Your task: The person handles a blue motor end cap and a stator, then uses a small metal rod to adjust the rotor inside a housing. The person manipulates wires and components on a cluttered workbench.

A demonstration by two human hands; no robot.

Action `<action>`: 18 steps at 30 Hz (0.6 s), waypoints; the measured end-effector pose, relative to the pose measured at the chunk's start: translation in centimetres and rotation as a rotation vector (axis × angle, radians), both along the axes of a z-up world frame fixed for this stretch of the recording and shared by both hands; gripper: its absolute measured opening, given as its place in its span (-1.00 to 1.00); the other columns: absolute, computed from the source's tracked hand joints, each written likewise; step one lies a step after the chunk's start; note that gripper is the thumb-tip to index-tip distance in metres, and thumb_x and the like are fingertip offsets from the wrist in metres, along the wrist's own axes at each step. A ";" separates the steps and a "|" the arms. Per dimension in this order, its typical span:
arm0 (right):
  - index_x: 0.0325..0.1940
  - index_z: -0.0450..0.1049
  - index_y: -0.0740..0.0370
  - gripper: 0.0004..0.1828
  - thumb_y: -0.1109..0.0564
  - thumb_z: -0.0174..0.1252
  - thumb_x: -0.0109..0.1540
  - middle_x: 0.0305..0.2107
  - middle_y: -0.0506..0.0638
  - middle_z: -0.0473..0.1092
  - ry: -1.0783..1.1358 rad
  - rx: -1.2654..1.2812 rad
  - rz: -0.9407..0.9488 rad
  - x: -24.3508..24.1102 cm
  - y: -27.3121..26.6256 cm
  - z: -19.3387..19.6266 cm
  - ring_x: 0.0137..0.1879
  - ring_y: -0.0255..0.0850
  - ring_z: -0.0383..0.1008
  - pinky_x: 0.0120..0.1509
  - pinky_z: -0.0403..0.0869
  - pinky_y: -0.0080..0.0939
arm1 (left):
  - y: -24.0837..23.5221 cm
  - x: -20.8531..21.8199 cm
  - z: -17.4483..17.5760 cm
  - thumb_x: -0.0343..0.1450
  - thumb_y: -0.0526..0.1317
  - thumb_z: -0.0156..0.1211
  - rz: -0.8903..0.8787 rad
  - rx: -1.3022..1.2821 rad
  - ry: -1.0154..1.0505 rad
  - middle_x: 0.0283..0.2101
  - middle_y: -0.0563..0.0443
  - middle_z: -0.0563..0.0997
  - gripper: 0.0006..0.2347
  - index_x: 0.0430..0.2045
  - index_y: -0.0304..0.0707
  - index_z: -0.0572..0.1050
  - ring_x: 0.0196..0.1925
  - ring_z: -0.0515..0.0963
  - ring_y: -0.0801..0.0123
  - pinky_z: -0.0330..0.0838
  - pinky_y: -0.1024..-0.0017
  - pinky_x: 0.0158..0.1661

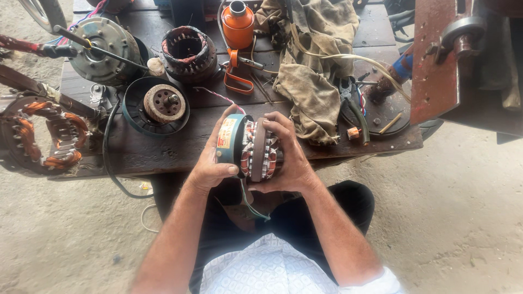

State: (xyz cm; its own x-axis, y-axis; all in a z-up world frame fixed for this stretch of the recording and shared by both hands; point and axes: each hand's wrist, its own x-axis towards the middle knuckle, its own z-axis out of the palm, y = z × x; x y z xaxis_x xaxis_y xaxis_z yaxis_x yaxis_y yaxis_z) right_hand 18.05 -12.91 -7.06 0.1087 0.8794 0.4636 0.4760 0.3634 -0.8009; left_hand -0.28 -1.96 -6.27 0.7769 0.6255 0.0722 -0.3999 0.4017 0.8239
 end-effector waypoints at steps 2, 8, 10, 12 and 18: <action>0.49 0.03 -0.25 0.55 -0.09 0.70 -0.49 0.37 0.06 0.12 -0.053 0.000 -0.015 0.0 -0.2 -0.3 0.54 0.09 0.14 0.54 0.30 0.23 | 0.0 0.0 0.0 -0.02 -0.14 0.59 -0.011 0.008 0.001 0.27 -0.21 0.39 0.15 0.53 -0.22 -0.04 0.36 0.44 0.08 0.34 0.10 0.41; 0.52 0.02 -0.28 0.51 -0.08 0.73 -0.39 0.43 0.10 0.06 0.027 0.038 0.055 0.7 -0.5 -0.6 0.59 0.09 0.14 0.53 0.40 0.17 | -0.1 0.0 0.0 0.00 -0.13 0.58 -0.010 -0.036 -0.024 0.31 -0.16 0.36 0.13 0.51 -0.22 -0.05 0.36 0.42 0.11 0.32 0.12 0.41; 0.52 0.02 -0.29 0.49 -0.07 0.71 -0.39 0.44 0.11 0.05 0.036 0.025 0.055 0.7 -0.7 -0.9 0.58 0.08 0.15 0.53 0.39 0.17 | -0.3 -0.1 0.0 0.00 -0.14 0.57 -0.007 -0.037 -0.005 0.32 -0.17 0.36 0.12 0.51 -0.22 -0.04 0.37 0.42 0.11 0.31 0.13 0.42; 0.51 0.02 -0.29 0.49 -0.08 0.71 -0.39 0.44 0.11 0.05 0.038 0.034 0.054 0.8 -0.6 -1.1 0.58 0.07 0.16 0.52 0.40 0.17 | -0.2 0.2 0.1 -0.01 -0.15 0.56 -0.007 -0.025 0.005 0.30 -0.19 0.37 0.12 0.51 -0.23 -0.02 0.36 0.43 0.09 0.32 0.11 0.42; 0.51 -0.02 -0.31 0.48 -0.15 0.72 -0.35 0.44 0.14 0.01 0.042 0.078 0.043 0.2 -0.9 -1.7 0.58 0.08 0.14 0.53 0.38 0.18 | 0.2 0.4 0.2 -0.03 -0.15 0.56 -0.032 -0.032 -0.010 0.25 -0.23 0.41 0.11 0.49 -0.27 0.01 0.33 0.46 0.04 0.36 0.05 0.39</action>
State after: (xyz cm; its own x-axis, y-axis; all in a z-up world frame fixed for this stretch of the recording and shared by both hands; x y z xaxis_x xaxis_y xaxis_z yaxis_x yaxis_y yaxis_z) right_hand 18.29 -13.76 -8.73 0.0922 0.8452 0.5264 0.4254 0.4446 -0.7883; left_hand 0.11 -1.80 -6.09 0.7960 0.6023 0.0604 -0.3943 0.4402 0.8067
